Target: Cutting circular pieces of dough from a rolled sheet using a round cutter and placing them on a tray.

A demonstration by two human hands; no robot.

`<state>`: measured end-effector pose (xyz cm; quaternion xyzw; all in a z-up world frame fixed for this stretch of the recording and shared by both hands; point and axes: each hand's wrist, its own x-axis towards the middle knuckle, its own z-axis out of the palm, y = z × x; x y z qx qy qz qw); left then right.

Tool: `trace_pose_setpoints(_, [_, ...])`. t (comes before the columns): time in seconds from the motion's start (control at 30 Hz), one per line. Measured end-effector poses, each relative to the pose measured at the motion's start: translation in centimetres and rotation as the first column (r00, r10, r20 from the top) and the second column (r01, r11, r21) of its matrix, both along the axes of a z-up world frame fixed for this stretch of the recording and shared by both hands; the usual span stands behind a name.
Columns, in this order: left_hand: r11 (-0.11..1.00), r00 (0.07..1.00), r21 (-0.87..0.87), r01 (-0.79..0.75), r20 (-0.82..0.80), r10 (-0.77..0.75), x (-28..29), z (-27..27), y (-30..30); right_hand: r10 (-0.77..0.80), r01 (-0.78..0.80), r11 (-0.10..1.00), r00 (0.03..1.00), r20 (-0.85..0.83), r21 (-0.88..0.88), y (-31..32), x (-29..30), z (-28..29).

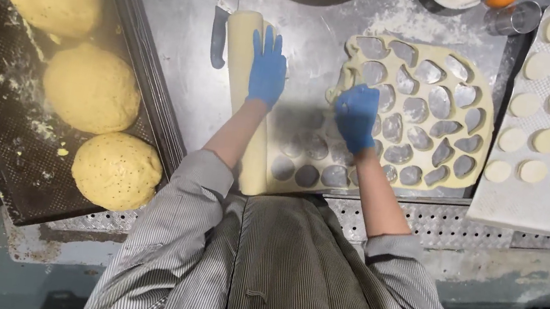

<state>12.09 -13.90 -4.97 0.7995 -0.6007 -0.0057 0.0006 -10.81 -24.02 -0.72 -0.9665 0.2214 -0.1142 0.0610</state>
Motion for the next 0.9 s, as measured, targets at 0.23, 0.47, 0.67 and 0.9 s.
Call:
trace_pose_setpoints(0.23, [0.994, 0.95, 0.033, 0.109, -0.297, -0.094, -2.9, 3.7, 5.2, 0.222, -0.223, 0.974, 0.974, 0.036, 0.03, 7.9, 2.0, -5.9])
trace_pose_setpoints(0.47, [0.998, 0.986, 0.015, 0.064, -0.156, -0.061, -9.5, 0.2, 9.2, 0.115, -0.117, 0.993, 0.974, -0.193, 0.002, 9.5, -1.0, -7.5])
trace_pose_setpoints(0.67, [0.998, 1.0, 0.056, 0.026, -0.02, -0.025, -10.9, 0.0, 9.5, 0.194, -0.228, 0.96, 0.96, 0.201, 0.164, 11.2, -6.7, -2.0])
trace_pose_setpoints(0.9, [0.881, 0.946, 0.347, 0.322, -0.162, -0.282, -13.4, 7.6, 16.3, 0.257, -0.301, 0.887, 0.952, 0.168, 0.35, 19.2, -7.7, -2.1])
